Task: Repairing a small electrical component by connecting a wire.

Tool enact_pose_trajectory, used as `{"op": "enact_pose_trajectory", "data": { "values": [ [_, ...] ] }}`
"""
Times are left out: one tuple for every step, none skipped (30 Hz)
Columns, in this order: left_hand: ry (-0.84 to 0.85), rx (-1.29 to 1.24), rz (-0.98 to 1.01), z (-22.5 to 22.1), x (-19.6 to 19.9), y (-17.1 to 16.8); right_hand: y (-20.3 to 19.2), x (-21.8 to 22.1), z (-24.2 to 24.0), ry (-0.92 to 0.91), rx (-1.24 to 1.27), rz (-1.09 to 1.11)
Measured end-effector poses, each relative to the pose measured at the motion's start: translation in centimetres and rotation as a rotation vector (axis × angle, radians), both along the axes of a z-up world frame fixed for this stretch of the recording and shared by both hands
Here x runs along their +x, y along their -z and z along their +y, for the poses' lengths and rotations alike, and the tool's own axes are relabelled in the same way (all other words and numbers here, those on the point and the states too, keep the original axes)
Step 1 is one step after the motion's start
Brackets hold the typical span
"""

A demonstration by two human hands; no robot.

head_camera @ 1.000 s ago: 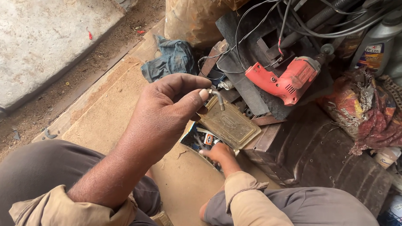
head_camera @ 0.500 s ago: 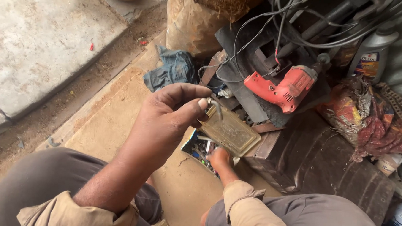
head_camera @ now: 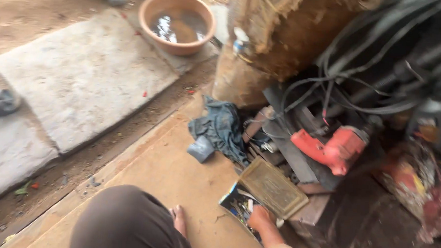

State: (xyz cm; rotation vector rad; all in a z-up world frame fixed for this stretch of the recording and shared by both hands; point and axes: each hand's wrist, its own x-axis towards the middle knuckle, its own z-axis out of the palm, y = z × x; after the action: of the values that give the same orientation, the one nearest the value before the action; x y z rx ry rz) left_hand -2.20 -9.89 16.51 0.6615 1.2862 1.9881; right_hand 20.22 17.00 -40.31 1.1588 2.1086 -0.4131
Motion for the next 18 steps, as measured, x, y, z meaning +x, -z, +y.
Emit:
{"op": "enact_pose_trajectory", "data": {
  "values": [
    [-0.019,0.008,0.004,-0.9,0.4,-1.3,0.5,0.0,0.6,0.016,-0.010,-0.011],
    [-0.027,0.020,0.009,-1.4,0.3,-2.3,-0.1,-0.3,0.6,0.008,-0.002,-0.004],
    [-0.035,0.032,0.013,-1.8,0.3,-3.2,-0.6,-0.6,0.8,0.000,0.016,-0.022],
    [-0.028,0.045,0.011,-2.0,0.3,-4.0,-1.2,0.0,0.8,0.008,0.036,-0.047],
    [-0.021,0.058,0.009,-1.5,-0.7,-3.9,-3.2,-1.0,1.1,0.016,0.046,-0.047],
    [-0.012,0.061,-0.004,-0.9,-1.7,-3.8,-5.2,-1.4,0.7,-0.013,-0.013,-0.115],
    [-0.002,0.064,-0.016,-0.4,-2.7,-3.7,-7.2,-1.9,0.2,-0.042,-0.072,-0.182],
    [-0.006,0.070,-0.021,2.5,-8.7,0.6,-6.8,-1.7,0.6,-0.045,-0.069,-0.185],
    [-0.010,0.076,-0.027,4.3,-14.4,5.8,-6.4,-1.5,0.9,-0.001,-0.095,-0.173],
    [-0.017,0.083,-0.029,5.0,-19.4,11.5,-6.1,-1.7,1.3,0.039,-0.120,-0.157],
    [-0.024,0.090,-0.031,3.8,-20.2,12.6,-3.2,-0.9,2.3,0.033,-0.116,-0.158],
    [-0.024,0.101,-0.032,2.7,-21.0,13.5,-0.4,0.0,3.4,0.039,-0.172,-0.113],
    [-0.025,0.111,-0.033,1.7,-21.6,14.4,2.5,0.9,4.7,0.046,-0.228,-0.068],
    [-0.015,0.125,-0.042,1.4,-21.5,15.2,3.7,1.0,6.1,0.057,-0.217,-0.072],
    [-0.004,0.140,-0.051,1.1,-21.4,16.0,5.0,1.2,7.7,-0.084,-0.157,-0.074],
    [0.012,0.134,-0.068,0.4,-21.1,17.0,6.8,2.2,7.7,-0.218,-0.118,-0.083],
    [0.028,0.129,-0.086,0.0,-20.8,17.8,5.8,2.7,7.5,-0.199,-0.129,-0.095],
    [0.040,0.125,-0.093,-0.4,-20.9,18.3,5.0,2.4,7.7,-0.054,-0.182,0.091]
  ]
}}
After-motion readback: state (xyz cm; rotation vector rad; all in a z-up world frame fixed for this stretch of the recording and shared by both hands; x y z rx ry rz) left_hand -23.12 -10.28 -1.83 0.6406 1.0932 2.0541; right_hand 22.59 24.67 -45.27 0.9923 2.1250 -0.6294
